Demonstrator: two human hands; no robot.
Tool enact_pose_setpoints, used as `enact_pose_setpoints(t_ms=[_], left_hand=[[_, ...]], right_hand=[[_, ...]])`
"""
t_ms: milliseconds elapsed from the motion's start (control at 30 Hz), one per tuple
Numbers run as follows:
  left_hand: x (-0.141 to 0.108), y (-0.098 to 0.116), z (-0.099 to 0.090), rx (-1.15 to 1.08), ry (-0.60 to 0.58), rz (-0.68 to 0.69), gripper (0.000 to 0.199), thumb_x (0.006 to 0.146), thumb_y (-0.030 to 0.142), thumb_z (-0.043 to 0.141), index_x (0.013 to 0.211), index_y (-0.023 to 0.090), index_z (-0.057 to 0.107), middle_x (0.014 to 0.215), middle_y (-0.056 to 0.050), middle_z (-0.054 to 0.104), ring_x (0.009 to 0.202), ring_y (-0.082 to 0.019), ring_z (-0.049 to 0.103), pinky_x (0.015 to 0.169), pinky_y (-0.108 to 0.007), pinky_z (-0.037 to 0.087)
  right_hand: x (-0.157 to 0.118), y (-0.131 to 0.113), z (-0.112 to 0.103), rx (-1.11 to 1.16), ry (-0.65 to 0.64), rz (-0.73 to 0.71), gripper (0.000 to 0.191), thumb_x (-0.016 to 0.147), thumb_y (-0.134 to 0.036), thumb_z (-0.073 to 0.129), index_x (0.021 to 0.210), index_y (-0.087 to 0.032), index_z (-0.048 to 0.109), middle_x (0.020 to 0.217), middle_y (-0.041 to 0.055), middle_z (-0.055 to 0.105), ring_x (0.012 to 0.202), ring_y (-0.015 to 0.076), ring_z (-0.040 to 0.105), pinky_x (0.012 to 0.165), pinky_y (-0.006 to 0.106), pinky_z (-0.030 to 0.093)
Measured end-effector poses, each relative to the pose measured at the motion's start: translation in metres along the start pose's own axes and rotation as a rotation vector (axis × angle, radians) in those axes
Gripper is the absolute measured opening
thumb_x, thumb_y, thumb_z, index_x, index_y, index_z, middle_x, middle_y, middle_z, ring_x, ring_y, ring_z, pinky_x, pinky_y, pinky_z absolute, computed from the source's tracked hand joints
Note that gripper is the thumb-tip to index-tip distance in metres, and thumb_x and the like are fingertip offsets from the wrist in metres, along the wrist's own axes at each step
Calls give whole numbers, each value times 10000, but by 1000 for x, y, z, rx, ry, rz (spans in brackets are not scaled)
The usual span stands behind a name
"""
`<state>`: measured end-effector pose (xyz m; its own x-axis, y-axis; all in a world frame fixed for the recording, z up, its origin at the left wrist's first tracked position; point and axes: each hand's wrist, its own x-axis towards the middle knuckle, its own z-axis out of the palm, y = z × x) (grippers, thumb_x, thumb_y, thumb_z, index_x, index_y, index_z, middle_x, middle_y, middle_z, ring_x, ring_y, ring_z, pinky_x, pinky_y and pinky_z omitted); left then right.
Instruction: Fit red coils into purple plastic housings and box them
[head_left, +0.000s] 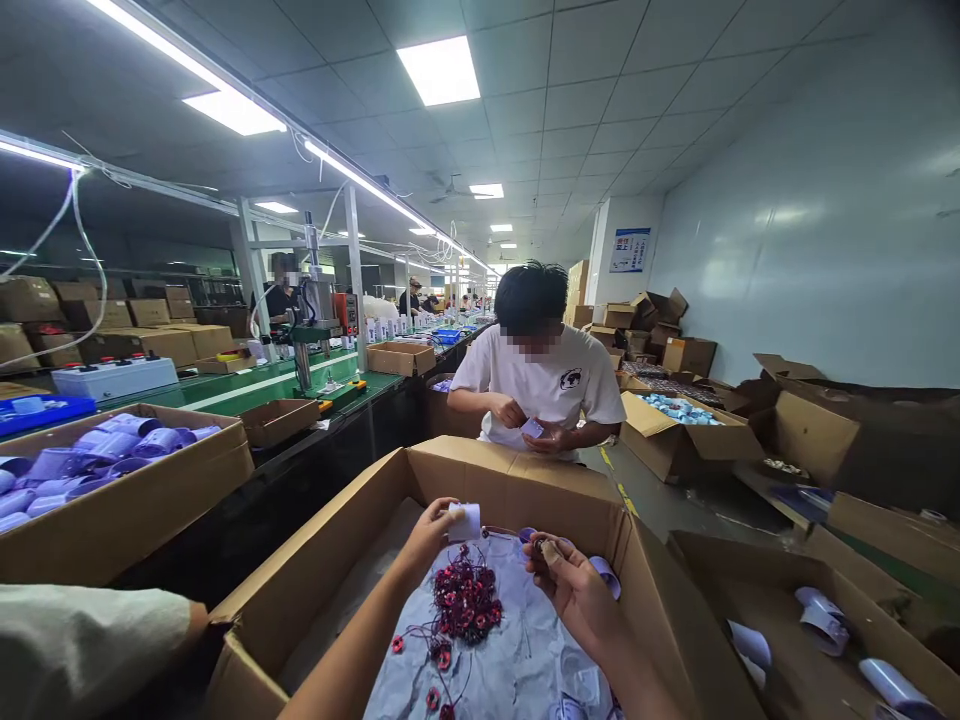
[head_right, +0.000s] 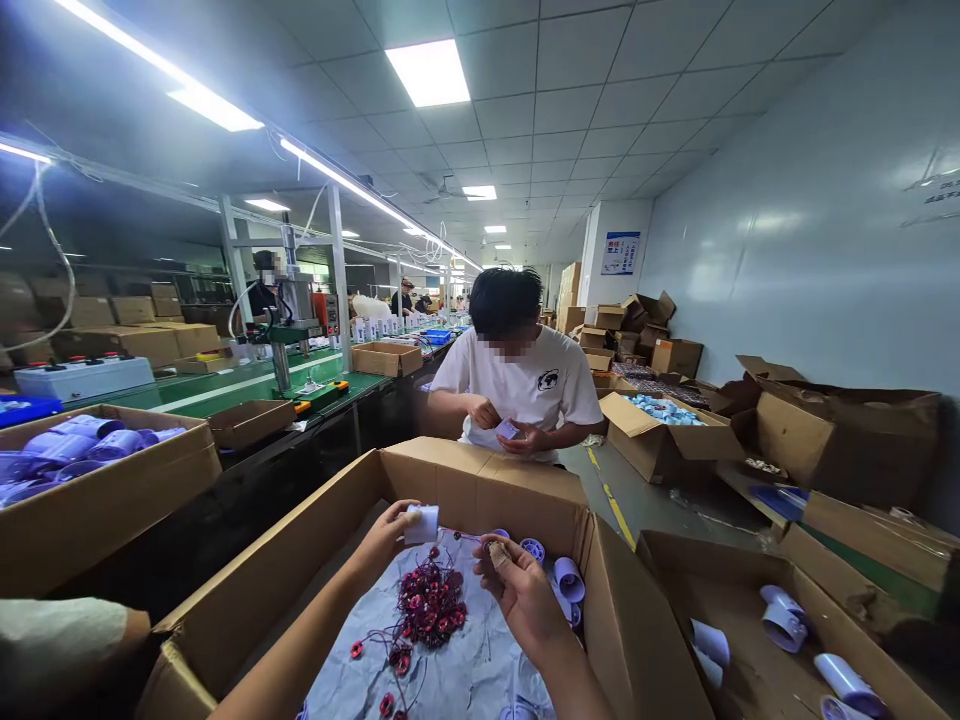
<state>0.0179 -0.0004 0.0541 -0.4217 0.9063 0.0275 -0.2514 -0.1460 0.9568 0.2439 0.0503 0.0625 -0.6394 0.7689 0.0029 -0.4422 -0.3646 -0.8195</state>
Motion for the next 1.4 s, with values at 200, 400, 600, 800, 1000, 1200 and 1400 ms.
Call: enact_pose_setpoints(t_ms=[200, 400, 600, 800, 1000, 1200, 1400], left_hand=[[-1, 5, -2, -405, -130, -209, 351, 806, 320, 595, 1112, 151, 558, 852, -89, 664, 685, -162, 622, 549, -217, 445], [-11, 5, 8, -408, -287, -288, 422, 862, 437, 538, 1184, 164, 519, 966, -131, 683, 742, -186, 669, 659, -259, 486], [-17, 5, 18, -409, -280, -303, 340, 856, 414, 560, 1093, 171, 537, 1003, -114, 674, 857, -195, 666, 761, -284, 488], [-18, 5, 20, -403, -325, -288, 397, 827, 437, 595, 1132, 201, 500, 1008, -104, 663, 892, -209, 658, 776, -289, 480], [-15, 2, 20, -391, -316, -274, 431, 794, 396, 644, 1153, 207, 500, 1016, -90, 646, 909, -191, 628, 761, -260, 455], [-18, 0, 24, -385, -361, -268, 408, 791, 413, 640, 1134, 226, 520, 1003, -72, 627, 868, -175, 601, 737, -258, 430], [-26, -3, 38, -365, -434, -292, 357, 762, 334, 676, 1067, 200, 551, 933, -50, 616, 808, -162, 592, 730, -268, 430]], right_hand=[[-13, 3, 20, -152, -117, -89, 350, 628, -476, 769, 824, -194, 700, 797, 66, 682, 706, 176, 601, 641, 303, 462], [-21, 12, 33, -403, -92, -202, 427, 655, -576, 705, 863, -204, 687, 803, 75, 688, 767, 214, 610, 712, 348, 486], [-18, 16, 34, -532, -56, -238, 463, 701, -613, 639, 914, -205, 683, 840, 83, 690, 820, 245, 617, 769, 378, 479], [-16, 18, 30, -577, -80, -242, 441, 735, -600, 611, 932, -211, 677, 868, 78, 686, 849, 254, 611, 775, 369, 471], [-16, 22, 27, -660, -188, -190, 356, 792, -524, 586, 947, -214, 667, 829, 42, 646, 787, 199, 564, 740, 319, 438], [-15, 26, 32, -539, -162, -140, 378, 754, -551, 605, 940, -224, 644, 736, 7, 582, 664, 155, 527, 644, 293, 436], [-7, 22, 25, -497, 1, -271, 365, 736, -523, 641, 923, -210, 616, 785, 25, 605, 661, 156, 537, 656, 302, 463]])
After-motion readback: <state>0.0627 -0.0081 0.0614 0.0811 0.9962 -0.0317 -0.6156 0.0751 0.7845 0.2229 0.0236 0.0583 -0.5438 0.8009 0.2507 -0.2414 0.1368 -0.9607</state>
